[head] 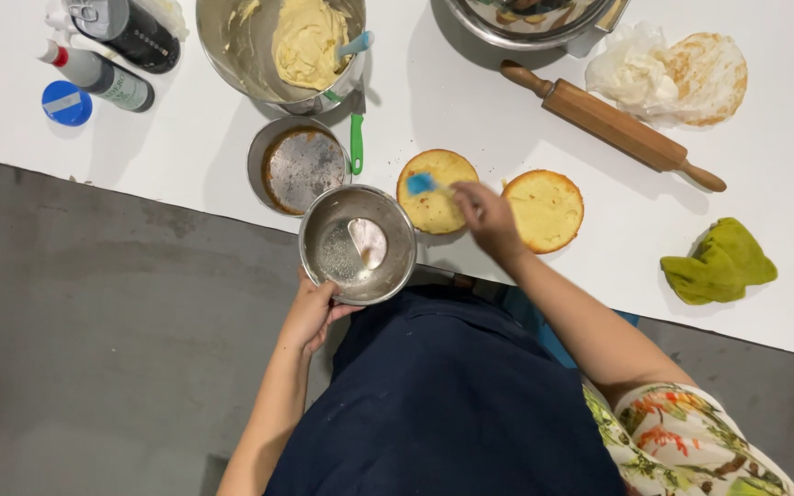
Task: Adding sugar to a bowl and brushing glaze onto cake layers.
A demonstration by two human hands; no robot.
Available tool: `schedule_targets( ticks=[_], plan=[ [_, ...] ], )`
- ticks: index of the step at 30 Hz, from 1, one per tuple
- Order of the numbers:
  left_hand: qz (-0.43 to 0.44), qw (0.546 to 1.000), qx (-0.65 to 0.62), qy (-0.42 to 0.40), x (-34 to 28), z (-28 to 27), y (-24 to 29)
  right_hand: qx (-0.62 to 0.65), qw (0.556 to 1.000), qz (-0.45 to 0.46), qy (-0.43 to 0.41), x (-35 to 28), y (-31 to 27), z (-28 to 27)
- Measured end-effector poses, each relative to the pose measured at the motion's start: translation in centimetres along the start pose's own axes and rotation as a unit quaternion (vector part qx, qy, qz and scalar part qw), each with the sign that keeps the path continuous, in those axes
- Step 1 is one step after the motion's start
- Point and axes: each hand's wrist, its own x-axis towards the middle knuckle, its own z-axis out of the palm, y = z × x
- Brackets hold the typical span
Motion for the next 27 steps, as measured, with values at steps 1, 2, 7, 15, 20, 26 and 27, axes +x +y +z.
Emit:
schedule_targets(
  ticks=[1, 2, 7, 15, 20, 26, 27],
  plan=[
    [0.005, 1.0, -0.007, -0.003, 0.1, -0.2, -0.2, 0.024, 0.999, -0.005, 0.037, 0.8, 1.3, -0.4],
    [0.006, 1.0, -0.008, -0.002, 0.1, -0.1, -0.2, 0.024, 0.999, -0.006, 0.036, 1.0, 0.1, -1.1],
    [0.004, 1.0, 0.0, 0.0, 0.5, 0.4, -0.1, -0.089, 0.982, -0.127, 0.108, 1.3, -2.6, -2.0],
    [0.005, 1.0, 0.023, 0.003, 1.6, 0.5, -1.0, -0.052, 0.974, -0.216, -0.042, -1.5, -6.3, -2.0],
    [-0.002, 1.0, 0.023, 0.014, 2.1, 2.3, -0.6, -0.03, 0.983, -0.173, 0.063, -2.1, -9.8, -3.6],
    [0.007, 0.999, 0.037, -0.012, 3.7, 4.3, -0.3, -0.01, 0.993, -0.086, -0.077, -1.5, -6.9, -0.3],
    [0.002, 0.999, 0.044, -0.019, 3.9, 4.4, -0.4, -0.007, 0.994, -0.078, -0.08, -1.5, -6.7, -0.3]
  ],
)
